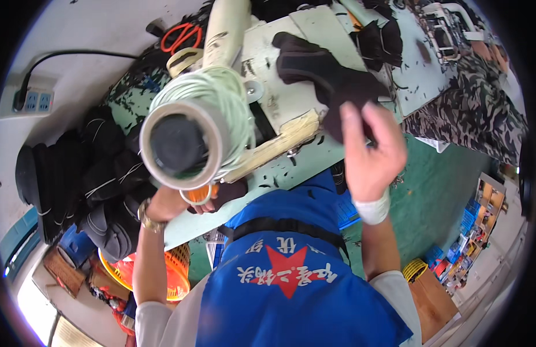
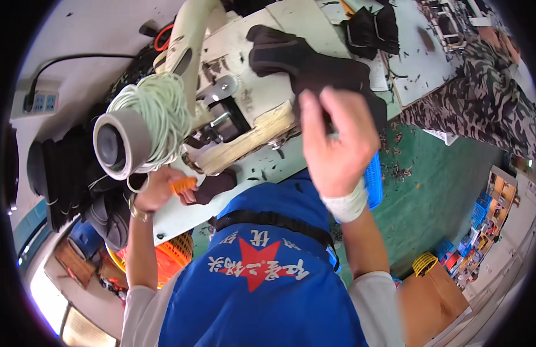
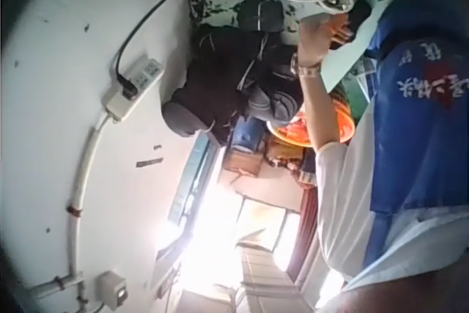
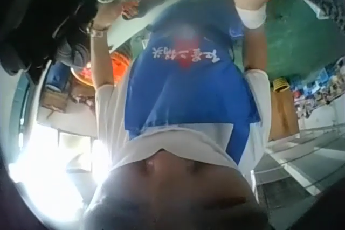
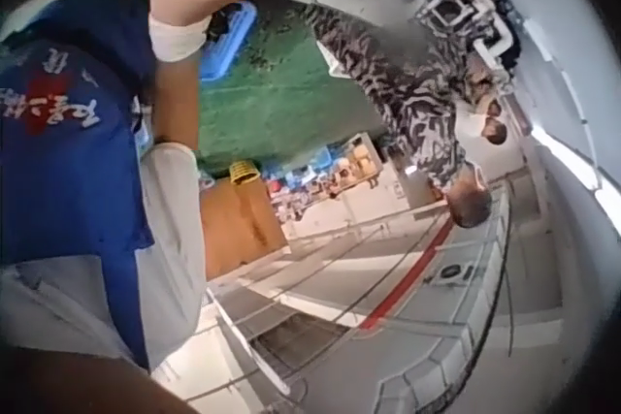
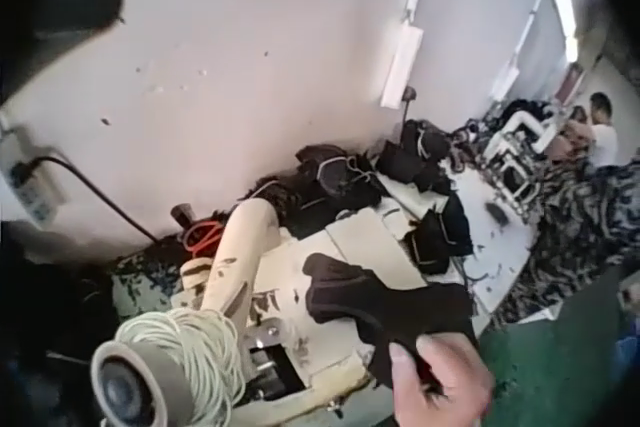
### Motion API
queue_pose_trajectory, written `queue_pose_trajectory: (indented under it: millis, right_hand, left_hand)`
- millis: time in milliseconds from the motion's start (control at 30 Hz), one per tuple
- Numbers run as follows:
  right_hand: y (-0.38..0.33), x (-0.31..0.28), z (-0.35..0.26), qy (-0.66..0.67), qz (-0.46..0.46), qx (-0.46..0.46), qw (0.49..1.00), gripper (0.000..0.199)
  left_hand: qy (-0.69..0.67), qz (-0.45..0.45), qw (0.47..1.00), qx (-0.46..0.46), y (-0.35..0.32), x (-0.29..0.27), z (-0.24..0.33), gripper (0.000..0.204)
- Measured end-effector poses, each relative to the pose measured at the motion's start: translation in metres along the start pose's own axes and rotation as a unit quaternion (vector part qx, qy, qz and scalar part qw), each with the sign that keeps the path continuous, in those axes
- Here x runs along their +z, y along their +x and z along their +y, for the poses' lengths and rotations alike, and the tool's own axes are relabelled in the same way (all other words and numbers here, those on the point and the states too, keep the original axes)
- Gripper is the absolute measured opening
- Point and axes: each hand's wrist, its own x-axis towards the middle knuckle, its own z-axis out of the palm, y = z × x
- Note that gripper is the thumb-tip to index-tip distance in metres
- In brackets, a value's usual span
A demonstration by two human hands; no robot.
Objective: The person joins and binds shoe upper fabric parts using an industrial sewing machine.
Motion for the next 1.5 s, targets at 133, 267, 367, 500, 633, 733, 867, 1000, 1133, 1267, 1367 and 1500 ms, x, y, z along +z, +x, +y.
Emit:
queue_pose_trajectory:
  millis: [133,267,367,500,633,733,867,1000,1133,1267,1367,1500]
  right_hand:
    - [0.025,0.022,0.030,-0.309,-0.137,-0.177,0.924,0.027]
    - [0.001,0.029,0.041,-0.298,-0.160,-0.169,0.926,0.034]
    - [0.005,0.031,0.045,-0.310,-0.160,-0.169,0.922,0.036]
    - [0.003,0.025,0.033,-0.284,-0.174,-0.149,0.931,0.032]
    - [-0.029,0.005,-0.029,0.056,-0.306,-0.095,0.945,0.039]
    - [-0.045,0.002,-0.047,0.318,-0.558,0.128,0.755,0.051]
    - [-0.045,-0.001,-0.027,0.255,-0.557,0.267,0.744,0.023]
    - [-0.053,0.016,-0.006,0.200,-0.484,0.312,0.793,0.022]
    - [-0.063,0.045,-0.023,0.354,-0.435,0.498,0.661,0.027]
    - [-0.059,0.058,-0.037,0.346,-0.388,0.577,0.630,0.028]
    - [-0.063,0.048,-0.006,0.249,-0.326,0.342,0.846,0.028]
    - [-0.010,0.005,-0.025,0.079,-0.354,-0.017,0.932,0.012]
  left_hand:
    - [0.415,0.249,0.864,0.138,0.016,0.028,-0.081,0.042]
    - [0.386,0.356,0.846,0.093,0.013,0.052,-0.112,0.023]
    - [0.424,0.371,0.816,0.129,0.016,0.048,-0.125,0.011]
    - [0.428,0.308,0.835,0.156,0.007,0.036,-0.121,0.010]
    - [0.200,0.055,0.975,0.083,-0.033,0.039,-0.033,0.020]
    - [0.165,-0.030,0.969,0.181,-0.031,0.050,0.019,0.017]
    - [0.091,-0.028,0.987,0.133,-0.008,0.045,0.034,0.022]
    - [0.028,-0.039,0.999,-0.004,0.008,0.007,0.040,0.019]
    - [0.059,-0.016,0.998,-0.010,0.022,-0.029,0.065,0.017]
    - [0.221,-0.021,0.966,0.136,0.028,-0.041,0.087,0.067]
    - [0.168,-0.052,0.926,0.333,0.058,-0.041,0.021,0.097]
    - [0.029,-0.047,0.987,0.152,0.051,-0.004,0.020,0.034]
